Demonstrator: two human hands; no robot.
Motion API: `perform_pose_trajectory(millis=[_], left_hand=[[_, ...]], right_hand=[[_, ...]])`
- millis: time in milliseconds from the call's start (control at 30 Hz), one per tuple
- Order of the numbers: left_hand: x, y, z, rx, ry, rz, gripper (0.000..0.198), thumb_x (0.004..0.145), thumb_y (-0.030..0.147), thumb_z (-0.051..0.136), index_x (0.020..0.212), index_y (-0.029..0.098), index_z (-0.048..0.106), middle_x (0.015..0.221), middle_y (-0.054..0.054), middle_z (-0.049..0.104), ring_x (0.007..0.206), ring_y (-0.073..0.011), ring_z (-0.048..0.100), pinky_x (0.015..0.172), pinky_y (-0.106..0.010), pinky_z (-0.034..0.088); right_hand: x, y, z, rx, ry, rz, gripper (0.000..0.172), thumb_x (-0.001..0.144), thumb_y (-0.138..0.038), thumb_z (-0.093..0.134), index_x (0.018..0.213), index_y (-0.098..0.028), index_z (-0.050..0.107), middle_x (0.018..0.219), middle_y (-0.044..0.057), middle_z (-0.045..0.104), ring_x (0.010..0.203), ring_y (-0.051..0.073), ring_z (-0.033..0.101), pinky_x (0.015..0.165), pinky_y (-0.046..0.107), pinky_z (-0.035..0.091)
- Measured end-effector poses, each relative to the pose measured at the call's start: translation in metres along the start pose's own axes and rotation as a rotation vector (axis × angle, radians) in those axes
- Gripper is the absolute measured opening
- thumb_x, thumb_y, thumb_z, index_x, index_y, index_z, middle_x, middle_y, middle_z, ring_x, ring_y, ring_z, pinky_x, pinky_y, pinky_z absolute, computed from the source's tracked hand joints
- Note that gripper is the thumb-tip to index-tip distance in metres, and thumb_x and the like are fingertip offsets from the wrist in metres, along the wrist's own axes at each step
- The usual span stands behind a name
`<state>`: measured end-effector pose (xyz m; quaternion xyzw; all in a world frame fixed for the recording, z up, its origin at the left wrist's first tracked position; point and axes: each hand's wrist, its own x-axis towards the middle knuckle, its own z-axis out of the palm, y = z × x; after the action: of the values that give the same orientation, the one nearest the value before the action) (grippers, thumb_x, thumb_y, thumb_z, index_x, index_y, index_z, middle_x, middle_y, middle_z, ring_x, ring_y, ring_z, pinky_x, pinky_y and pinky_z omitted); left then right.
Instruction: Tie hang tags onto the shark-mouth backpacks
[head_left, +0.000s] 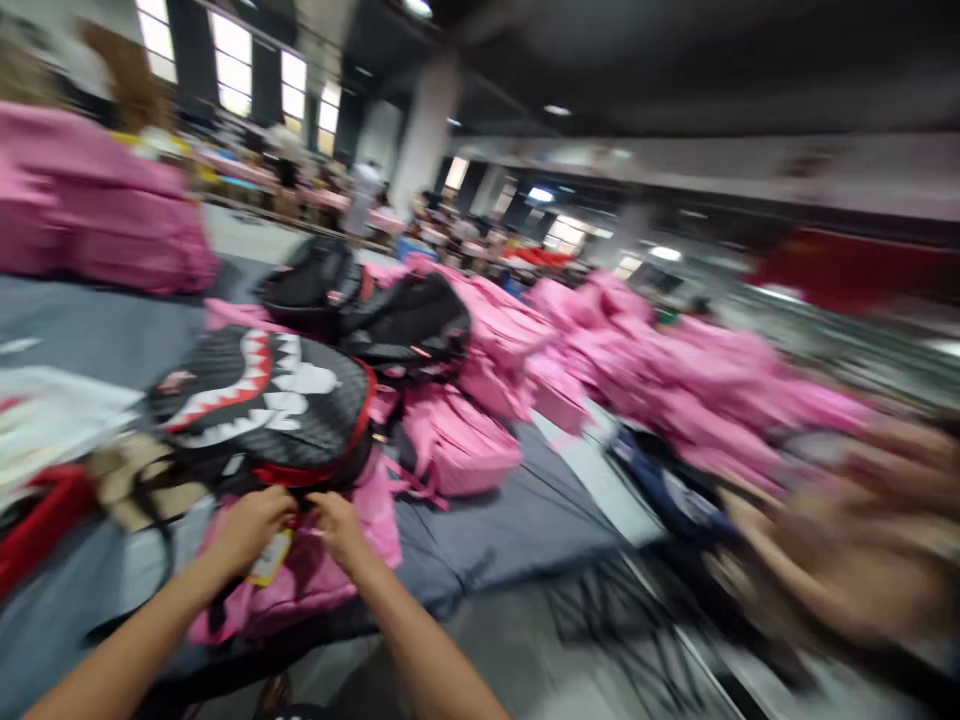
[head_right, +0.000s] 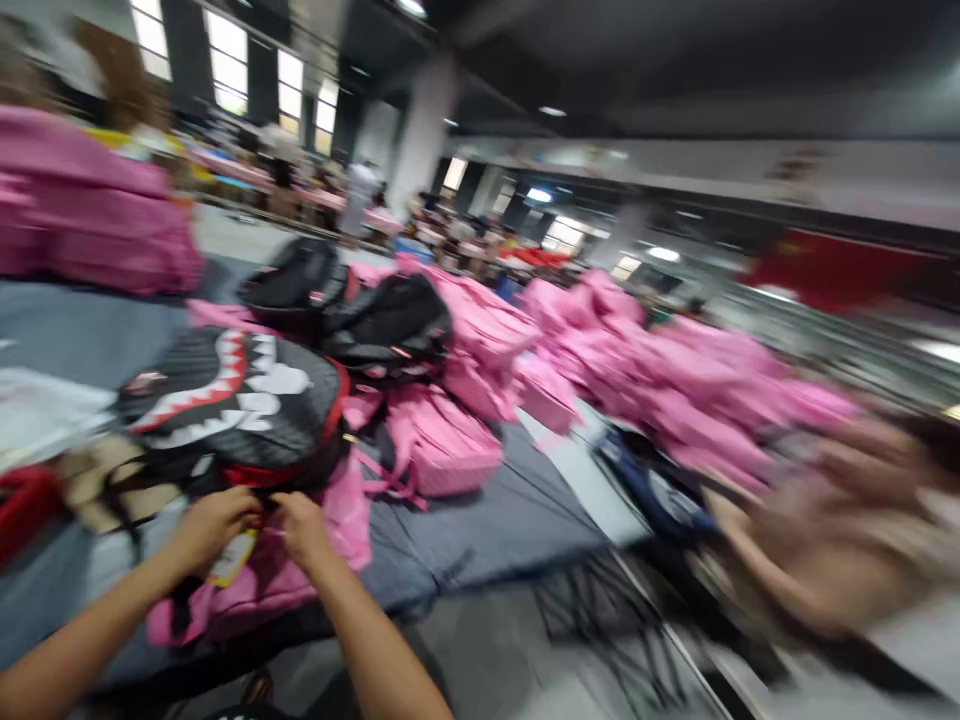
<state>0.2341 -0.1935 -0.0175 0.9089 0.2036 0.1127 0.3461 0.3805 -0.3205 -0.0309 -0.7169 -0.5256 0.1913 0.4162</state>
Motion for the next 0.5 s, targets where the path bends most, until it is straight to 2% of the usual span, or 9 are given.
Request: perform_pose_trajectory(millis=[33,133,167,233,300,400,433,500], left_hand=[[-0.002,0.008,0.005,0.08,0.007,0.038,0.021,0.085,0.016,0.053,0.085,0.02,0.074,0.094,-0.005,0.072,0.087,-0.0184,0.065,0.08,-0.031,0.045],[0.007,0.018,0.023,0.253,0.178,0.069,0.011,0.088,0.025,0.064,0.084,0.02,0.072,0.103,-0.007,0.071,0.1,-0.0223,0.06,0.085,-0.037,0.041],[0.01,0.017,0.029,0.28,0.209,0.088,0.014,0.091,0.027,0.062,0.085,0.019,0.072,0.106,-0.007,0.07,0.101,-0.0219,0.059,0.085,-0.037,0.041],[0.012,0.016,0.038,0.293,0.208,0.044,0.018,0.095,0.025,0.055,0.091,0.017,0.071,0.109,-0.008,0.069,0.099,-0.0215,0.06,0.081,-0.036,0.044],[0.009,0.021,0.045,0.166,0.173,-0.042,0.018,0.094,0.023,0.054,0.098,0.016,0.07,0.108,-0.009,0.069,0.095,-0.0214,0.063,0.077,-0.033,0.047],[0.01,0.029,0.051,-0.211,0.202,-0.187,0.013,0.088,0.023,0.063,0.096,0.018,0.072,0.1,-0.006,0.072,0.093,-0.0191,0.066,0.082,-0.029,0.049],[0.013,0.031,0.053,-0.334,0.229,-0.234,0.012,0.087,0.023,0.065,0.095,0.018,0.073,0.095,-0.005,0.073,0.089,-0.0172,0.067,0.081,-0.027,0.049],[0.02,0.033,0.055,-0.549,0.255,-0.333,0.017,0.087,0.025,0.064,0.098,0.016,0.072,0.084,-0.003,0.072,0.072,-0.0132,0.066,0.069,-0.023,0.05]], right_hand=[[-0.004,0.005,-0.002,0.053,0.021,0.001,0.034,0.077,-0.018,0.06,0.111,-0.019,0.068,0.091,0.005,0.07,0.081,0.019,0.065,0.078,0.032,0.055],[0.004,0.031,-0.011,0.21,0.042,0.061,0.033,0.086,-0.036,0.053,0.109,-0.017,0.063,0.084,0.006,0.07,0.067,0.018,0.065,0.064,0.03,0.056],[0.009,0.04,-0.013,0.219,0.06,0.101,0.033,0.088,-0.043,0.05,0.104,-0.017,0.062,0.08,0.006,0.069,0.063,0.018,0.065,0.061,0.03,0.056],[0.016,0.051,-0.017,0.209,-0.021,0.165,0.038,0.087,-0.053,0.051,0.095,-0.017,0.061,0.081,0.007,0.07,0.064,0.02,0.066,0.062,0.032,0.057],[0.015,0.052,-0.023,0.168,-0.091,0.191,0.045,0.083,-0.061,0.053,0.091,-0.018,0.062,0.084,0.009,0.071,0.07,0.022,0.068,0.066,0.033,0.057],[0.013,0.048,-0.031,0.108,-0.103,0.202,0.056,0.076,-0.07,0.055,0.088,-0.017,0.065,0.084,0.009,0.071,0.072,0.023,0.067,0.068,0.034,0.057],[0.013,0.047,-0.033,0.1,-0.092,0.217,0.059,0.074,-0.073,0.056,0.088,-0.016,0.066,0.082,0.009,0.07,0.07,0.023,0.066,0.067,0.033,0.057],[0.016,0.046,-0.037,0.117,-0.091,0.264,0.064,0.068,-0.076,0.059,0.089,-0.016,0.066,0.08,0.009,0.07,0.068,0.022,0.065,0.064,0.033,0.056]])
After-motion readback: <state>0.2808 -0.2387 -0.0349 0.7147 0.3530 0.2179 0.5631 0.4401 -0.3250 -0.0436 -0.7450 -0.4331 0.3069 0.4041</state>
